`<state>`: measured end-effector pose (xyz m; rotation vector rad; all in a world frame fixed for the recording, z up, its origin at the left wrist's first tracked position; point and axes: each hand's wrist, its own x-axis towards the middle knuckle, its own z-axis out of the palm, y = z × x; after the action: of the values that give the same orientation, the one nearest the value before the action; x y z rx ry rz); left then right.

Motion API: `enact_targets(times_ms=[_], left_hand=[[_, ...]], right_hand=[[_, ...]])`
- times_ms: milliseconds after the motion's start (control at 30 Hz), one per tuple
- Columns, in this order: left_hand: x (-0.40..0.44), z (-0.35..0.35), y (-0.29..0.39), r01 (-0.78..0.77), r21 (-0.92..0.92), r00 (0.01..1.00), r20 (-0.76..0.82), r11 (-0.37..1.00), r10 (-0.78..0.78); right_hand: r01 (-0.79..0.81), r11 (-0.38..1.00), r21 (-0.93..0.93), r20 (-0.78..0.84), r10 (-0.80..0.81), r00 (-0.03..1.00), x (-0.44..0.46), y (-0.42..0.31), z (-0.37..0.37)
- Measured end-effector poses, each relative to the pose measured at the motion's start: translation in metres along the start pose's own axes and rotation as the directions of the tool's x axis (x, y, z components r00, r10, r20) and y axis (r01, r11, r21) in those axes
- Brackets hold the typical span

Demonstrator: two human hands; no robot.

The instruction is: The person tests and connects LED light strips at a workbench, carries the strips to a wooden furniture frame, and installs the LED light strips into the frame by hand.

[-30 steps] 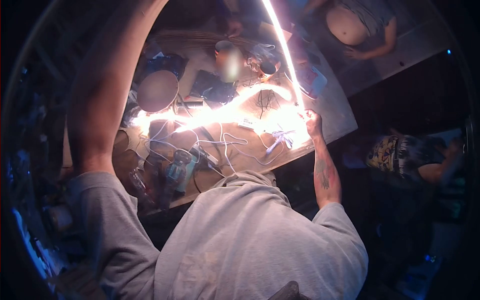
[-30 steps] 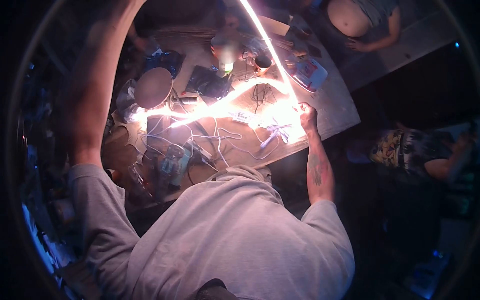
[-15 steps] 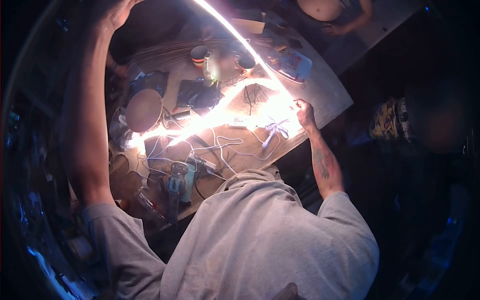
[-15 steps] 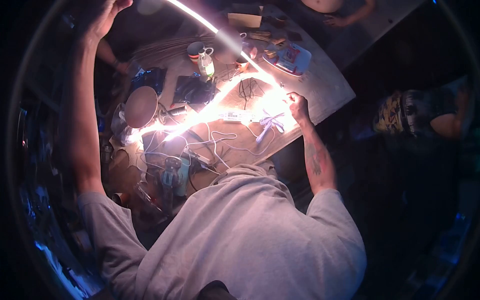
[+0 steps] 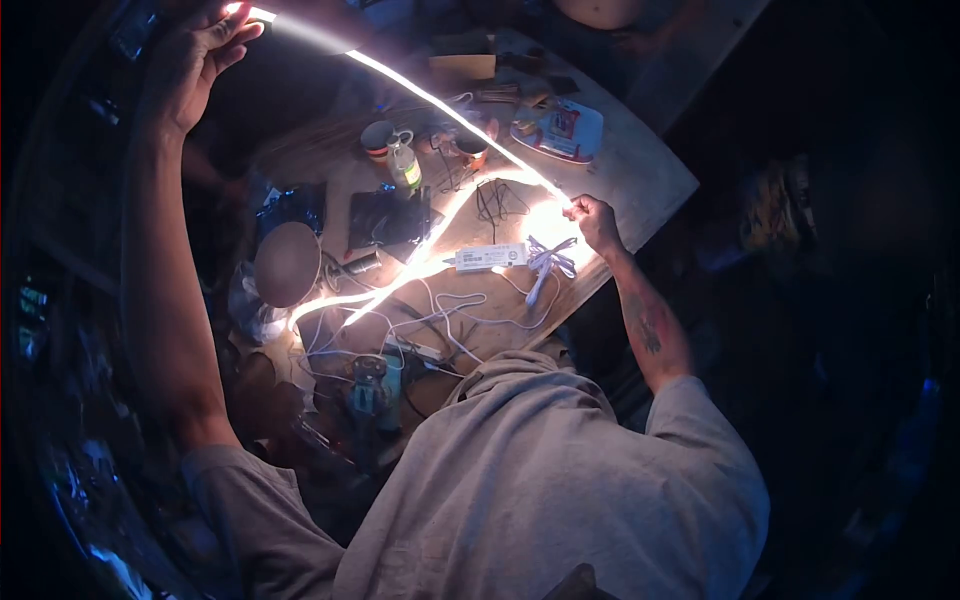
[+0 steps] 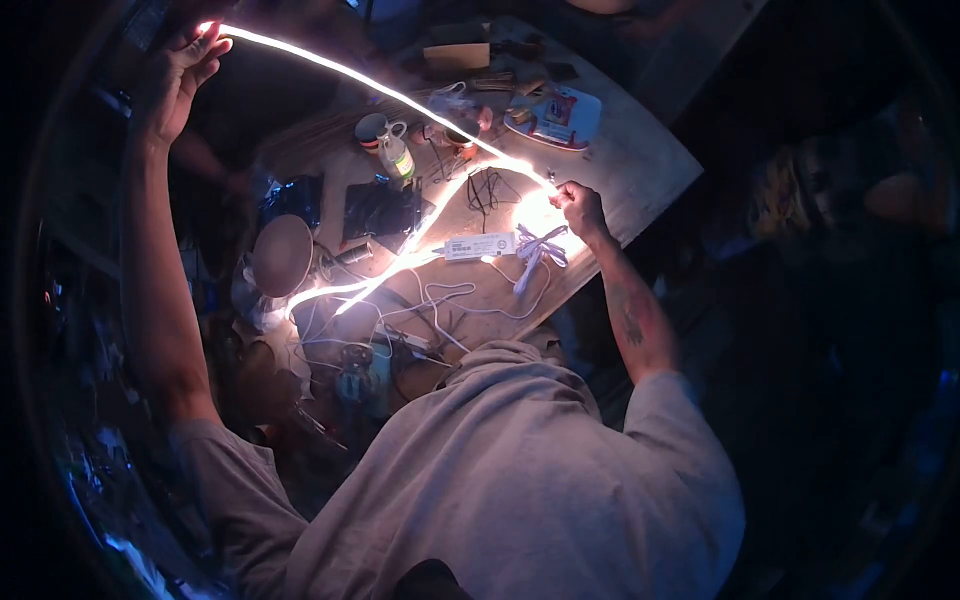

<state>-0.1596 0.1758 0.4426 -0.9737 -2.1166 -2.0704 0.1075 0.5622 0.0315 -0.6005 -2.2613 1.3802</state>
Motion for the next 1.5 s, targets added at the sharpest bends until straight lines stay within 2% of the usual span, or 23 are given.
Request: enact_targets(times_ms=[100,167,267,333,400,533,633,700,767,800,867,967,1033,1133,1267,1333,1433,1500], left_hand=[[0.035,-0.028,-0.021,0.030,0.103,0.992,0.117,0.994,-0.042],[0.022,-0.013,-0.007,-0.005,0.206,0.989,0.147,0.978,-0.026],[0.037,-0.025,-0.019,0.056,0.158,0.966,0.239,0.986,-0.093],[0.028,-0.011,-0.011,0.008,0.172,0.973,0.226,0.985,-0.047],[0.029,-0.007,-0.009,0.024,0.162,0.980,0.193,0.987,-0.055],[0.035,-0.012,-0.013,0.053,0.069,0.982,0.178,0.996,-0.065],[0.033,-0.011,-0.011,0.057,0.094,0.991,0.117,0.994,-0.068],[0.032,-0.011,-0.014,0.022,0.083,0.990,0.140,0.996,-0.034],[0.032,-0.009,-0.013,0.061,0.073,0.990,0.119,0.995,-0.070],[0.031,-0.009,-0.011,0.044,0.080,0.990,0.133,0.996,-0.055],[0.029,-0.012,-0.010,0.057,0.068,0.991,0.121,0.996,-0.065],[0.032,-0.015,-0.011,0.098,-0.001,0.993,0.062,0.995,-0.098],[0.027,-0.014,-0.009,0.097,0.002,0.995,0.022,0.995,-0.097],[0.030,-0.021,-0.012,0.094,-0.077,0.994,0.057,0.993,-0.090],[0.033,-0.019,-0.011,0.076,-0.115,0.995,0.076,0.990,-0.068],[0.035,-0.019,-0.014,0.086,-0.100,0.992,0.098,0.991,-0.076],[0.036,-0.011,-0.009,0.082,-0.090,0.993,0.090,0.993,-0.074],[0.040,-0.010,-0.007,0.103,-0.099,0.990,0.111,0.990,-0.092]], right_hand=[[-0.013,1.000,-0.002,-0.042,0.013,0.999,0.002,-0.011,-0.001],[0.049,0.991,-0.123,-0.051,-0.056,0.997,0.007,-0.008,-0.004],[-0.004,0.998,-0.060,-0.047,0.001,0.999,0.006,-0.010,-0.003],[-0.038,0.998,-0.054,-0.054,0.035,0.998,0.008,-0.017,-0.005],[-0.069,0.997,-0.023,-0.044,0.068,0.997,0.012,-0.014,-0.004],[-0.014,0.999,0.032,-0.019,0.015,1.000,0.024,0.002,-0.001],[-0.038,0.998,0.057,-0.027,0.040,0.999,0.021,-0.003,0.000],[0.056,0.989,-0.139,-0.043,-0.062,0.997,0.019,-0.010,-0.004],[0.022,0.980,-0.196,-0.037,-0.030,0.999,0.015,-0.026,-0.004],[0.085,0.983,-0.160,-0.027,-0.090,0.996,0.019,-0.006,-0.001],[0.110,0.956,-0.272,-0.041,-0.126,0.991,0.015,-0.023,0.000],[0.111,0.974,-0.195,-0.070,-0.127,0.989,0.010,-0.025,0.008],[0.108,0.992,-0.068,-0.082,-0.114,0.990,0.006,-0.027,0.012],[0.077,0.995,-0.056,-0.116,-0.083,0.990,0.004,-0.038,0.012],[0.158,0.984,-0.081,-0.142,-0.168,0.976,0.006,-0.042,0.007],[0.089,0.995,-0.045,-0.144,-0.095,0.985,0.003,-0.043,0.008],[0.104,0.986,-0.129,-0.147,-0.123,0.981,0.004,-0.039,0.006],[0.103,0.990,-0.095,-0.158,-0.117,0.981,0.004,-0.037,0.007]])
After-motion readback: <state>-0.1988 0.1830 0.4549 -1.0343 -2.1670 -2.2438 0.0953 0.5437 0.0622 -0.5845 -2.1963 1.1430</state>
